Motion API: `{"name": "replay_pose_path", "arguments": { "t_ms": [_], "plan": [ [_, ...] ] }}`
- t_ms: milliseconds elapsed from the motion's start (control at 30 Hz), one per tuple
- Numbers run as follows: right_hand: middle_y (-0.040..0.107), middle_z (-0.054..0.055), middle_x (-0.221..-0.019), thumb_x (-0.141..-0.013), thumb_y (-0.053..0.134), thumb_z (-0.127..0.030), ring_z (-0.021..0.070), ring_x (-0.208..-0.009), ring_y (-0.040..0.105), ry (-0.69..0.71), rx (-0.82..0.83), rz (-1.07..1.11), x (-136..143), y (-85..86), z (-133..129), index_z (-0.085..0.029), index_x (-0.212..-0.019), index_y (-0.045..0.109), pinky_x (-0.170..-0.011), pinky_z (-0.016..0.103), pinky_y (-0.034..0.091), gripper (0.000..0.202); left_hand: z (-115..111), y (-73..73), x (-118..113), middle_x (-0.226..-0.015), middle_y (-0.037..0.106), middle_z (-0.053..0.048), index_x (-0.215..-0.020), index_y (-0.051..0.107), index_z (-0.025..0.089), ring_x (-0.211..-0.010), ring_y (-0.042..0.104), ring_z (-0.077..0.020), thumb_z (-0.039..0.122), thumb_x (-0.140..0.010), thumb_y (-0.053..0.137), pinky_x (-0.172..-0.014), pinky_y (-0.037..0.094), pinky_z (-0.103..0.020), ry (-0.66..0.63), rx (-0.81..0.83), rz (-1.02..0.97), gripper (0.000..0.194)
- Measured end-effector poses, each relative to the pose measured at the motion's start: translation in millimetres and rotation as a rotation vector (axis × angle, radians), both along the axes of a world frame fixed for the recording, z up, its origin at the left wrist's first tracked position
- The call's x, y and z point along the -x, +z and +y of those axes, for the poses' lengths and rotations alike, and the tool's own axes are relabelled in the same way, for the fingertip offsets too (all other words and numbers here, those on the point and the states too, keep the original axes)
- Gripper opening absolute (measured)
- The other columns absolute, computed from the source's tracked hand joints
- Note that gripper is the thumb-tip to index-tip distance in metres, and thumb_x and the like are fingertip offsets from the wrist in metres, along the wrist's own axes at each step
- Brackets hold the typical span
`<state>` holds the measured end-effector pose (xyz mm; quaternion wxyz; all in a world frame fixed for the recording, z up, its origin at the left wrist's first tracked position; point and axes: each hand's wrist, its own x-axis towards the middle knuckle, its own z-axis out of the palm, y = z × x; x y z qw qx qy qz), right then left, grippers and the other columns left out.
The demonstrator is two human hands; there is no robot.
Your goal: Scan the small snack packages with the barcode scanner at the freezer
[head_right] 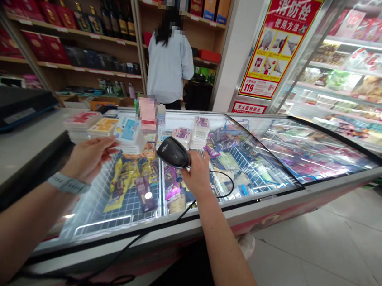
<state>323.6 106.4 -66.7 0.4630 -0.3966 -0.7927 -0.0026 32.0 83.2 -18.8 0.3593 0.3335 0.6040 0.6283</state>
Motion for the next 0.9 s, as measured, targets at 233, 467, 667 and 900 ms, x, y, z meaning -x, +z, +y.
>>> {"name": "replay_pose_path", "arguments": {
  "t_ms": [233,467,667,900],
  "plan": [
    [0.065,0.007,-0.097,-0.087,0.056,-0.025,0.0256,-0.096,0.06,-0.004,-0.01,0.022,0,3.3,-2,-0.021,-0.102,0.056,-0.109,0.049,0.03,0.016,16,-2.5,8,-0.068,0.06,-0.001,-0.076,0.051,0.016,-0.061,0.055,-0.0087,0.045,-0.084,0.067,-0.057,0.045,-0.023,0.053,0.006,0.029,0.034],
    [0.064,0.007,-0.093,-0.089,0.056,-0.03,0.026,-0.093,0.06,-0.046,-0.054,0.107,-2,4.9,-2,-0.021,-0.101,0.055,-0.106,0.047,0.035,0.015,-2,-6.3,-7,-0.099,0.066,-0.005,-0.09,0.065,0.022,-0.102,0.059,-0.0232,0.047,-0.075,0.073,-0.091,0.045,-0.037,0.119,-0.205,0.572,0.03],
    [0.065,0.007,-0.096,-0.086,0.057,-0.026,0.0265,-0.096,0.06,-0.181,-0.12,0.171,-7,2.4,0,-0.022,-0.106,0.055,-0.111,0.05,0.031,0.02,14,-16.4,-1,-0.122,0.068,-0.009,-0.114,0.068,0.026,-0.118,0.054,-0.0323,0.034,-0.093,0.05,-0.102,0.03,-0.05,0.066,-0.317,1.368,0.029],
    [0.064,0.01,-0.098,-0.088,0.057,-0.028,0.0285,-0.096,0.058,-0.345,-0.152,0.258,-12,1.5,2,-0.021,-0.105,0.055,-0.108,0.053,0.031,0.018,23,-6.7,-5,-0.125,0.064,-0.015,-0.113,0.067,0.022,-0.122,0.05,-0.0368,0.039,-0.091,0.05,-0.103,0.029,-0.053,0.12,-0.328,1.441,0.032]
  ]
}}
